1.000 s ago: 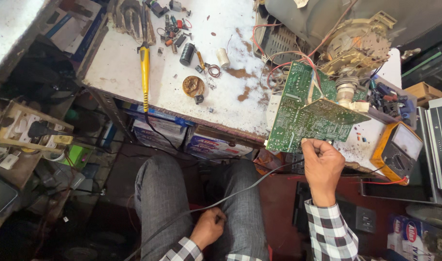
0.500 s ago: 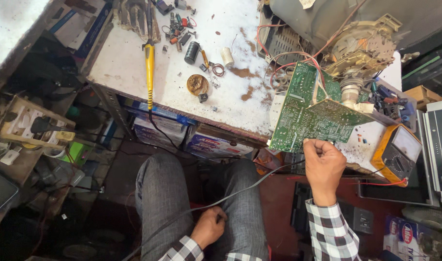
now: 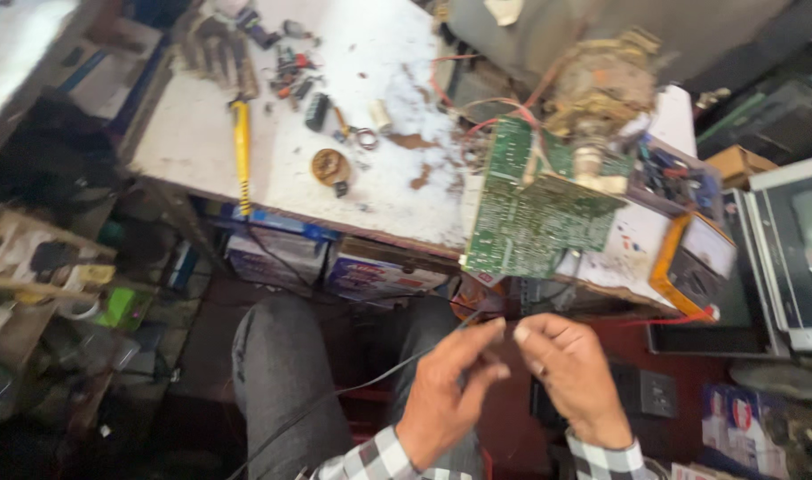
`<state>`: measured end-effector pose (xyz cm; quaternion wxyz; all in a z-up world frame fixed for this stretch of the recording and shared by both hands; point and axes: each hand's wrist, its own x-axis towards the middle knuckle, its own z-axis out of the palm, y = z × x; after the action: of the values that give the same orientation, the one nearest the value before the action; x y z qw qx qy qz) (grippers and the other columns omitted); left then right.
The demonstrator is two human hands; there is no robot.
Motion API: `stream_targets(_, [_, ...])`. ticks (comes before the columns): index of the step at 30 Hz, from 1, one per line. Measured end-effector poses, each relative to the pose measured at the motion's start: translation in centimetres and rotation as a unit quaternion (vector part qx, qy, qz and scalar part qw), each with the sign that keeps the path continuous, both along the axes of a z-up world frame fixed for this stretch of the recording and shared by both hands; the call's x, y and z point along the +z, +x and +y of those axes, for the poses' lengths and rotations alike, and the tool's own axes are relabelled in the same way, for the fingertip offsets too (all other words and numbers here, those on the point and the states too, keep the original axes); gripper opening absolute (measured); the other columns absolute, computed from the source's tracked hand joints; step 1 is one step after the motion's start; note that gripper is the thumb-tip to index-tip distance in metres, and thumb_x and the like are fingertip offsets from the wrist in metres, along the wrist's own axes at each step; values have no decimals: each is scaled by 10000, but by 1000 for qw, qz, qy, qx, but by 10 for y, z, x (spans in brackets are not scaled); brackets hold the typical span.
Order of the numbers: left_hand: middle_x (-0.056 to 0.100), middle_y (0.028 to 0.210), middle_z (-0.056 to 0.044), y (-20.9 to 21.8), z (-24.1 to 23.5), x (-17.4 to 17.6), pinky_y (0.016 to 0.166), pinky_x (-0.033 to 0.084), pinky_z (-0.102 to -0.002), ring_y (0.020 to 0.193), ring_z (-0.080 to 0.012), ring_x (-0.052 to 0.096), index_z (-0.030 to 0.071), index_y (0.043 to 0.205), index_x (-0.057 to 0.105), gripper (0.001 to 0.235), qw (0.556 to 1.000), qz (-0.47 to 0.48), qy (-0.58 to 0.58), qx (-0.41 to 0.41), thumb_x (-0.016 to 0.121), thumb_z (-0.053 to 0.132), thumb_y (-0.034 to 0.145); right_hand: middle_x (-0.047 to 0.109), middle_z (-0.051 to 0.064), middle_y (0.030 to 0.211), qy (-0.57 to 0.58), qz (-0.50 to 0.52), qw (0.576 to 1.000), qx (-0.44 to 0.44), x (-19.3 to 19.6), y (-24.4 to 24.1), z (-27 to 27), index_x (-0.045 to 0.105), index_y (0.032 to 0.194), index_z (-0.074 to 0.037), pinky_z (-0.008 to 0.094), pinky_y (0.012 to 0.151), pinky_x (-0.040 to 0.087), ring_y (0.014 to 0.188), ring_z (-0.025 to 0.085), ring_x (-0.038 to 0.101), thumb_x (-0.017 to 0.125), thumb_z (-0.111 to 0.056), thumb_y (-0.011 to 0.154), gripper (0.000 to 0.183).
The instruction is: The person uses a soldering iron to work on a circuit board, repeatedly touching the tip to various points on the board. They also handle a multimeter probe, connecting it to the board to test connections. The person flips the board over multiple times to access different sides.
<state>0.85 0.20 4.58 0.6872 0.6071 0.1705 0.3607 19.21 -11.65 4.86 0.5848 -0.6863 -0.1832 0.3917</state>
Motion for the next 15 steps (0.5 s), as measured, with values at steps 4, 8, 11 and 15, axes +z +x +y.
stream_targets(4, [767, 1028, -116, 22, 0, 14, 750, 613, -296, 889, -212, 761, 24, 1083, 740, 238, 998, -46, 42, 2, 696, -75, 871, 662, 3, 735, 24, 44, 998, -23, 5, -18, -23, 720, 991, 44, 192, 466, 322, 541, 20, 446, 671, -81, 939, 143])
stream_targets(8, [780, 1007, -99, 27, -13, 10, 712, 632, -262, 805, -171, 769, 17, 1023, 757, 251, 998, -51, 19, -17, 652, -135, 854, 664, 14, 765, 84, 78, 992, -57, -3, -27, -38, 704, 1022, 41, 194, 468, 341, 548, 25, 465, 675, -87, 956, 146])
stream_targets(11, [784, 984, -97, 30, -21, 7, 714, 634, -257, 801, -159, 769, 5, 989, 754, 261, 999, -41, 9, -15, 597, -159, 861, 661, 21, 759, 97, 101, 987, -78, -10, -33, -42, 699, 1004, 37, 183, 440, 311, 526, 23, 453, 675, -88, 964, 133])
stream_targets(15, [777, 950, -92, 29, -30, 4, 702, 636, -252, 781, -145, 767, -8, 954, 740, 248, 1000, -20, 14, 5, 563, -162, 871, 694, 44, 785, 93, 81, 989, -86, -16, -43, -45, 696, 985, 32, 180, 429, 302, 513, 19, 445, 651, -100, 959, 142])
